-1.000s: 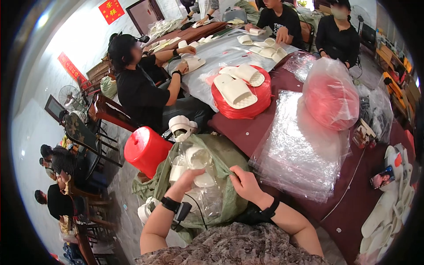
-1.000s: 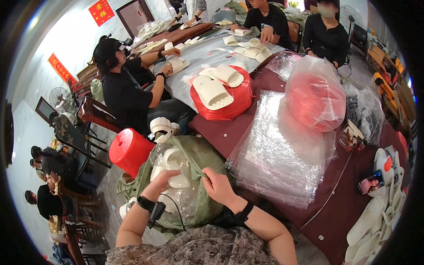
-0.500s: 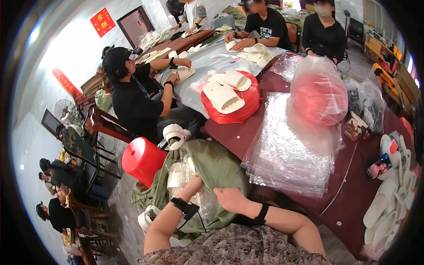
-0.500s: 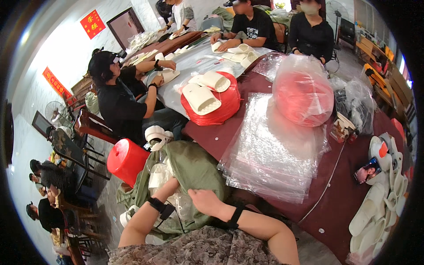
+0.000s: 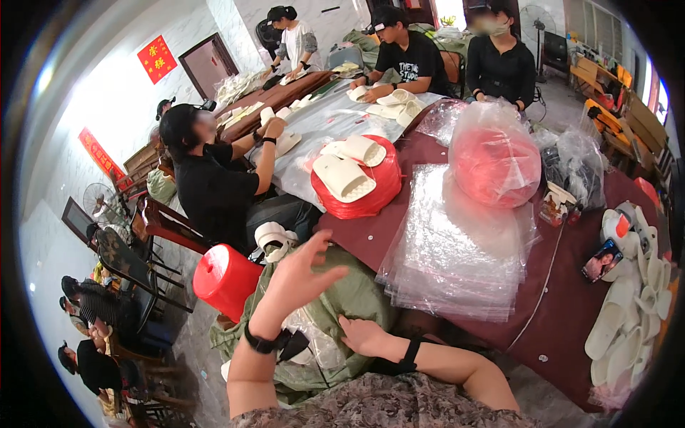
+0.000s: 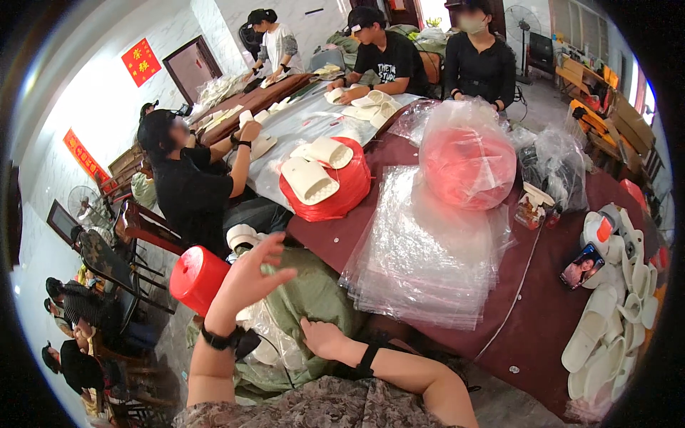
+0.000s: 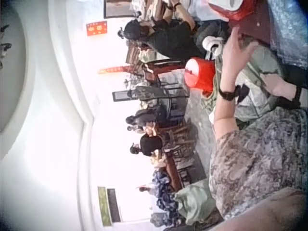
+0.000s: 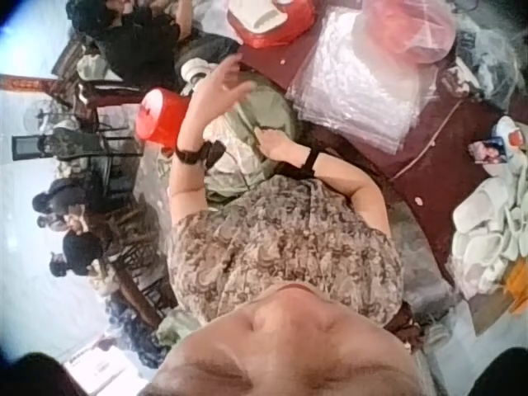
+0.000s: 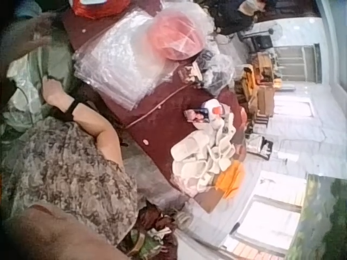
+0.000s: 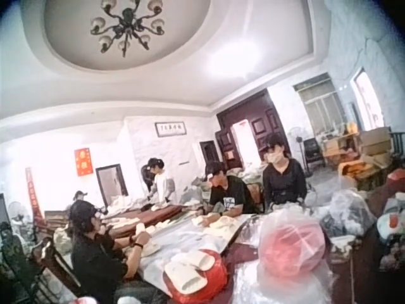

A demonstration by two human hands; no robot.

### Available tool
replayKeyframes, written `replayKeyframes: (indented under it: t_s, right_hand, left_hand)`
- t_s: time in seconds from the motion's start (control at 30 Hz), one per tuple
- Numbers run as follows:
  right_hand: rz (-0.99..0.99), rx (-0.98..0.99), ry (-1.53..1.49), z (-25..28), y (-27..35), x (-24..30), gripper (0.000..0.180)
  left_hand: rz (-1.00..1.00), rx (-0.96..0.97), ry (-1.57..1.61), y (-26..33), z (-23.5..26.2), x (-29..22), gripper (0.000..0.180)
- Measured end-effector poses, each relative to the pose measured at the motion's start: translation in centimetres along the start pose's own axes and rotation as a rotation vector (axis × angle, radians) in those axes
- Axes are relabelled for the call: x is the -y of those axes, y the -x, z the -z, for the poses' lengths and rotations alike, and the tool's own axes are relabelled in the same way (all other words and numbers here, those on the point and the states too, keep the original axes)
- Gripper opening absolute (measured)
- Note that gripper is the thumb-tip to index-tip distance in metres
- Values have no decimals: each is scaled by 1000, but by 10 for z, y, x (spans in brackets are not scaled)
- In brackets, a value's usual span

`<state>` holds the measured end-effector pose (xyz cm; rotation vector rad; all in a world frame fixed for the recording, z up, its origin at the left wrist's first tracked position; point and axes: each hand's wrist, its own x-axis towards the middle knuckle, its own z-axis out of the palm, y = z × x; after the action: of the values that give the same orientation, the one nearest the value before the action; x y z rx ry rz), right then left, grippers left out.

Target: Packing finished slippers into individual plastic bags and then into a larger sack.

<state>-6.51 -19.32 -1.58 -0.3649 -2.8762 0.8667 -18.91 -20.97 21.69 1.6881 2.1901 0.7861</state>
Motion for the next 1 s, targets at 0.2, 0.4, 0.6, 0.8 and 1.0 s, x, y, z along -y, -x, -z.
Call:
replayKeyframes:
  t_s: [0.2,0.4,0.6,0.8,1.0]
  right_hand:
    - [37,128,-398,56,36,-7,75]
    - [-146,-261,-461,131,155,-31,64]
    - [-702,-666,-822,139,302,-18,49]
    - [-789,-1054,-937,103,320,-26,41]
    - [-643,-784,-710,134,270,-31,37]
  left_hand:
    - [-136,-139,-212,-153,-25,10,100]
    - [-4,72,-633,-261,-55,66,146]
    - [232,-142,-304,-294,-53,86,124]
    - [106,-301,-53,-302,-72,108,59]
    - [8,-349,77,-287,-72,142,54]
